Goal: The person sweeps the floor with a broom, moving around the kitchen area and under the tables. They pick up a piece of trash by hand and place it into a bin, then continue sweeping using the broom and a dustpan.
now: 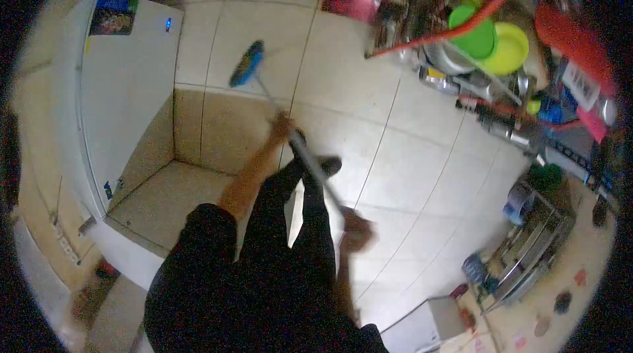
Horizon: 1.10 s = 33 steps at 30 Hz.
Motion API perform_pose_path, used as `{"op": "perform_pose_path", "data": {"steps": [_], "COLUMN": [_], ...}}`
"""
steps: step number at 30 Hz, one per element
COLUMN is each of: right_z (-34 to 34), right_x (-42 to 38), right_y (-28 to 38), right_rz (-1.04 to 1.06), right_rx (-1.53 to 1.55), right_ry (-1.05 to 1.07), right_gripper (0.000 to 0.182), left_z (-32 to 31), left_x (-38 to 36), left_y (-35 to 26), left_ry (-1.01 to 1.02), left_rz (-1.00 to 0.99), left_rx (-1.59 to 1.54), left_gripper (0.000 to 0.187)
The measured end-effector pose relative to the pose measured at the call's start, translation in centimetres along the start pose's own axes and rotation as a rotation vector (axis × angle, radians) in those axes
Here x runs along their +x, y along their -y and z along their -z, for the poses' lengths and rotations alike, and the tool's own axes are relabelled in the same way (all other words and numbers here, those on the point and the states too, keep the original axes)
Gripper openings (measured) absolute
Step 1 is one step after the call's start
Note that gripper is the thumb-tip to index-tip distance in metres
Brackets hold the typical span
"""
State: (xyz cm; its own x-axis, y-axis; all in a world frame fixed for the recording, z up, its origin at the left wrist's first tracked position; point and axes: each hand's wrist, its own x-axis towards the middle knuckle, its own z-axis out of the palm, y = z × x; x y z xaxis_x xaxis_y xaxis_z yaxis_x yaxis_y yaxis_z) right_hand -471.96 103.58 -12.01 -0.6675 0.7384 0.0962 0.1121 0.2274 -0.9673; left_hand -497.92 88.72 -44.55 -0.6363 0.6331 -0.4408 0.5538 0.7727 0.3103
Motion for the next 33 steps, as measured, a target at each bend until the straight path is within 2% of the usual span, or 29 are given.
{"op": "perform_pose_path", "data": {"steps": [1,2,3,5,6,7,8,10,11,12,14,15,16,17,18,19,20,21,23,25,26,28,29,30,31,32,33], "right_z": [6.2,11.9,15.3,21.3,21.8,22.3,24.3,23.8,23.6,24.1,24.7,24.3,22.6,20.2,16.5,11.5,5.9,-0.2,-11.5,-16.2,-15.0,-6.6,-2.5,0.6,2.6,3.8,4.7], "right_x": [0.6,1.7,2.0,3.3,3.4,3.4,3.1,3.5,3.7,4.7,6.1,6.6,7.2,7.8,9.0,10.6,12.7,14.9,17.4,16.8,14.5,12.5,11.9,12.9,14.7,15.8,16.7], "right_y": [2.5,5.6,8.0,13.7,15.6,17.4,17.7,19.4,20.3,21.6,23.3,22.5,19.9,16.7,12.9,9.4,6.2,3.2,-4.2,-10.5,-13.4,-5.8,-1.5,3.5,8.4,12.7,16.1], "right_rz": [0.144,0.306,0.116,-0.101,-0.122,-0.140,-0.313,-0.249,-0.206,-0.137,0.025,0.016,-0.032,-0.084,-0.121,-0.106,-0.070,-0.114,-0.157,-0.380,-0.590,-0.363,-0.236,-0.244,-0.229,-0.176,-0.128], "right_rx": [-0.535,-0.933,-0.633,0.123,0.157,0.192,-0.323,-0.085,0.032,0.220,0.584,0.578,0.457,0.264,0.060,-0.115,-0.156,-0.201,0.051,0.023,-0.118,-0.381,-0.500,-0.462,-0.270,-0.171,-0.219], "right_ry": [0.046,0.034,-0.068,-0.420,-0.488,-0.558,-0.301,-0.445,-0.512,-0.519,-0.519,-0.568,-0.596,-0.572,-0.479,-0.334,-0.194,-0.190,-0.456,-0.748,-0.858,-0.654,-0.571,-0.642,-0.789,-0.872,-0.909], "right_gripper": [0.021,0.016,0.012,0.011,0.012,0.013,0.016,0.019,0.021,0.020,0.020,0.020,0.020,0.021,0.022,0.023,0.025,0.022,0.024,0.027,0.029,0.032,0.034,0.031,0.028,0.025,0.022], "left_z": [0.1,-3.4,-5.8,-6.0,-6.1,-6.8,-6.4,-3.4,0.4,3.3,4.5,4.8,5.1,9.4,8.2,9.6,11.2,12.7,15.8,14.6,11.9,4.8,2.8,2.9,5.0,7.6,8.6], "left_x": [-1.6,-5.0,-6.3,-8.7,-9.8,-10.1,-10.4,-10.8,-10.7,-10.4,-8.2,-5.9,-3.0,-0.8,3.5,7.0,11.2,15.3,23.4,28.8,30.3,27.6,23.5,19.0,15.1,12.5,11.6], "left_y": [-7.7,-15.5,-23.4,-36.3,-40.3,-42.7,-45.0,-46.0,-46.0,-45.4,-41.4,-37.9,-33.2,-28.1,-21.8,-15.1,-8.9,-3.4,4.0,6.6,6.1,-0.3,-6.4,-13.7,-20.2,-25.2,-28.8], "left_ry": [0.295,-0.166,-0.218,0.114,0.270,0.324,0.382,0.233,0.283,0.271,0.016,0.001,0.059,-0.058,-0.154,-0.205,-0.245,-0.267,-0.294,-0.256,-0.190,0.007,0.041,0.030,0.115,0.305,0.654], "left_rz": [0.016,-0.269,-0.297,-0.389,-0.444,-0.532,-0.618,-0.777,-0.776,-0.716,-0.667,-0.636,-0.630,-0.534,-0.564,-0.473,-0.409,-0.348,-0.273,-0.306,-0.365,-0.457,-0.481,-0.494,-0.517,-0.555,-0.621], "left_rx": [-0.016,0.352,0.098,-0.360,-0.464,-0.480,-0.500,-0.590,-0.510,-0.588,-0.444,-0.474,-0.367,-0.194,-0.115,-0.062,-0.006,0.057,0.193,0.235,0.199,0.002,-0.059,-0.069,-0.104,-0.163,-0.322], "left_gripper": [0.034,0.038,0.034,0.027,0.024,0.022,0.020,0.017,0.018,0.017,0.010,0.015,0.017,0.017,0.012,0.012,0.012,0.012,0.012,0.013,0.013,0.014,0.014,0.014,0.014,0.015,0.013]}}
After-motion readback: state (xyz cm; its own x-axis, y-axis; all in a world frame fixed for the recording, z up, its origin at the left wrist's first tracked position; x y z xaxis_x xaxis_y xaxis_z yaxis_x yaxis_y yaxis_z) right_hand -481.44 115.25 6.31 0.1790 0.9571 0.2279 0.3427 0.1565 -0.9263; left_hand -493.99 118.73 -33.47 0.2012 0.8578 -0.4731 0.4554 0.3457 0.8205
